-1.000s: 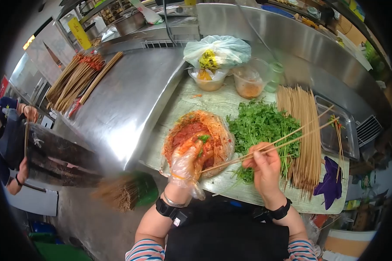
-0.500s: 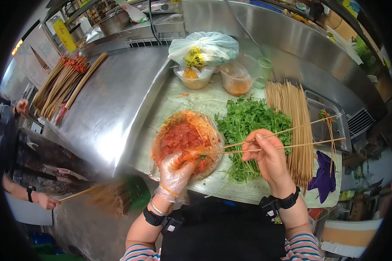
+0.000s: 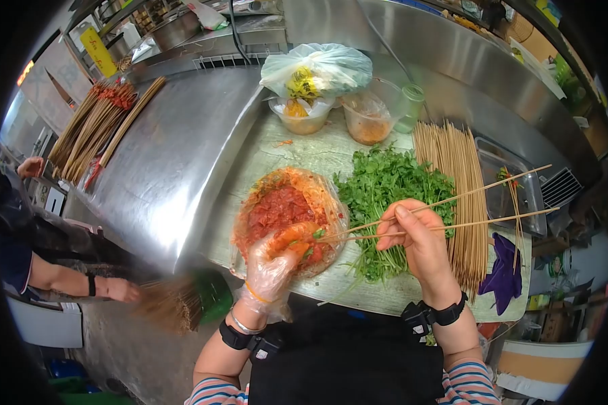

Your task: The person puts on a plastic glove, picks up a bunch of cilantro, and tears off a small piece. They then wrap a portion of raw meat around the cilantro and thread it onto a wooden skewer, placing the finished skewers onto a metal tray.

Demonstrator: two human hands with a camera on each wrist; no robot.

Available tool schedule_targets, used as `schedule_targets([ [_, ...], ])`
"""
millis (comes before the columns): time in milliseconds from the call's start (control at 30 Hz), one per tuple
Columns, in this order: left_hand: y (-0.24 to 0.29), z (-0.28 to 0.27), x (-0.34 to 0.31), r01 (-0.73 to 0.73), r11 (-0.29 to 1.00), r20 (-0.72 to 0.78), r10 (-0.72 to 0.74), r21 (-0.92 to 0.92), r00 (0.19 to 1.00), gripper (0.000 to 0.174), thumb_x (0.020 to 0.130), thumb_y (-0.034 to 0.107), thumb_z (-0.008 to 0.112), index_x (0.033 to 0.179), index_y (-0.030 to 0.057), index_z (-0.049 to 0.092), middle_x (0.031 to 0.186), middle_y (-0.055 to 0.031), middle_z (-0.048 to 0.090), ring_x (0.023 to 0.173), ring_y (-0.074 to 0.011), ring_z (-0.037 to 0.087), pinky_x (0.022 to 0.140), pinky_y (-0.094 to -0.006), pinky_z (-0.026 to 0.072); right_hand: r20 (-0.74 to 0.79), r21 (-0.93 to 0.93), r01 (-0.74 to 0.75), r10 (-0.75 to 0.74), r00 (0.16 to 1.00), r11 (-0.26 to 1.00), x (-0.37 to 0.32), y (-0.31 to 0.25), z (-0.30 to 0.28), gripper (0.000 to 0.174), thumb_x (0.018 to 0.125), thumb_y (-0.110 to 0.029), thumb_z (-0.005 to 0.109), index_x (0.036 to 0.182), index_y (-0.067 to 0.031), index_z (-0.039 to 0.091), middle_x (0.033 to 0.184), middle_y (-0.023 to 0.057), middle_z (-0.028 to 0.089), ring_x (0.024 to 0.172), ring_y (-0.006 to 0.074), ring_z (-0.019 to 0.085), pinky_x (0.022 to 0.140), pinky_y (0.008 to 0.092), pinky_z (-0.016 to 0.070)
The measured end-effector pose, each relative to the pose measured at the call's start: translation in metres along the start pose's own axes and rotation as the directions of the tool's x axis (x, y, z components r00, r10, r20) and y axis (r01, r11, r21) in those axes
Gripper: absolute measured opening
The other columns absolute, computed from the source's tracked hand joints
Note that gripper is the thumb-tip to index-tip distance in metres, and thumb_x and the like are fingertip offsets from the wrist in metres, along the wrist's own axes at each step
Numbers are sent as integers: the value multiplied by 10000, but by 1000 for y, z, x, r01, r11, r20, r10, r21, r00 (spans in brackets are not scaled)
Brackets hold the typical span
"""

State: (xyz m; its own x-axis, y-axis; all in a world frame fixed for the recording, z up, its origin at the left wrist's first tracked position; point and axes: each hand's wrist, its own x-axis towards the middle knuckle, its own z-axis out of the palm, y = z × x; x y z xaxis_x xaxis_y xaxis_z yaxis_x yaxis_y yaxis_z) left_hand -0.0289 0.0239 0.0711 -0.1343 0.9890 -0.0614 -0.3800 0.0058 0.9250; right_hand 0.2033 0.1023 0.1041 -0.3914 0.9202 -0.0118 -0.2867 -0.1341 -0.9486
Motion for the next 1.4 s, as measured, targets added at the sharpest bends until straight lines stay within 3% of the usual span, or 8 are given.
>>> schedule_targets([
  [200,-12,-1,2,32,994,-4,-31,103,1000,255,904,41,578,1134,-66,600,1096,-121,637,972,-186,616,848,-310,522,-13,4,-6,6,1000,1000,2,5,2,244,982,-203,471,981,14,583,813,101,652,664,154,660,609,232,531],
  [300,-6,1,-1,173,926,62,-161,-337,985,301,927,97,551,1149,-106,561,1103,-170,620,945,-234,634,822,-345,544,-47,39,-4,6,999,999,3,8,0,238,981,-196,472,975,14,582,807,106,651,658,162,658,612,242,533],
  [400,1,6,-1,229,898,-3,-248,-376,969,308,933,104,552,1165,-99,546,1087,-166,617,934,-244,634,769,-354,570,-36,85,4,-1,999,996,7,9,0,233,978,-191,476,968,16,583,801,111,652,655,171,656,613,254,537],
  [600,-4,3,-4,182,899,-33,-212,-399,977,268,936,84,539,1142,-86,561,1102,-176,612,917,-235,639,754,-326,583,-8,131,-5,6,1000,991,9,13,-2,234,972,-186,482,955,22,588,800,127,655,649,181,657,616,266,541],
  [800,-9,-7,2,76,884,-117,-145,-461,983,278,941,95,538,1168,-65,541,1095,-176,610,882,-224,644,733,-322,596,-61,-43,232,-235,970,972,-19,1,11,242,962,-180,475,925,31,588,744,151,635,595,198,635,566,278,534],
  [900,-13,-11,3,93,884,-106,-158,-458,982,285,933,91,554,1198,-14,549,1161,-142,601,998,-232,609,793,-348,547,-1,-72,256,-257,967,964,-28,6,17,235,971,-149,464,963,50,588,834,155,631,670,209,654,637,293,540],
  [1167,-13,0,1,49,854,-202,-178,-518,963,278,932,94,560,1198,14,555,1149,-117,605,1019,-211,594,788,-336,542,54,-102,347,-344,938,932,-31,19,28,228,969,-109,463,937,71,599,895,159,620,719,205,663,672,293,542],
  [1400,-24,-2,8,-20,833,-250,-143,-553,958,257,929,75,562,1184,47,562,1136,-87,610,1001,-175,599,763,-271,547,315,-468,652,-577,754,596,-32,20,43,98,876,-34,570,942,24,613,886,161,644,678,220,660,586,285,528],
])
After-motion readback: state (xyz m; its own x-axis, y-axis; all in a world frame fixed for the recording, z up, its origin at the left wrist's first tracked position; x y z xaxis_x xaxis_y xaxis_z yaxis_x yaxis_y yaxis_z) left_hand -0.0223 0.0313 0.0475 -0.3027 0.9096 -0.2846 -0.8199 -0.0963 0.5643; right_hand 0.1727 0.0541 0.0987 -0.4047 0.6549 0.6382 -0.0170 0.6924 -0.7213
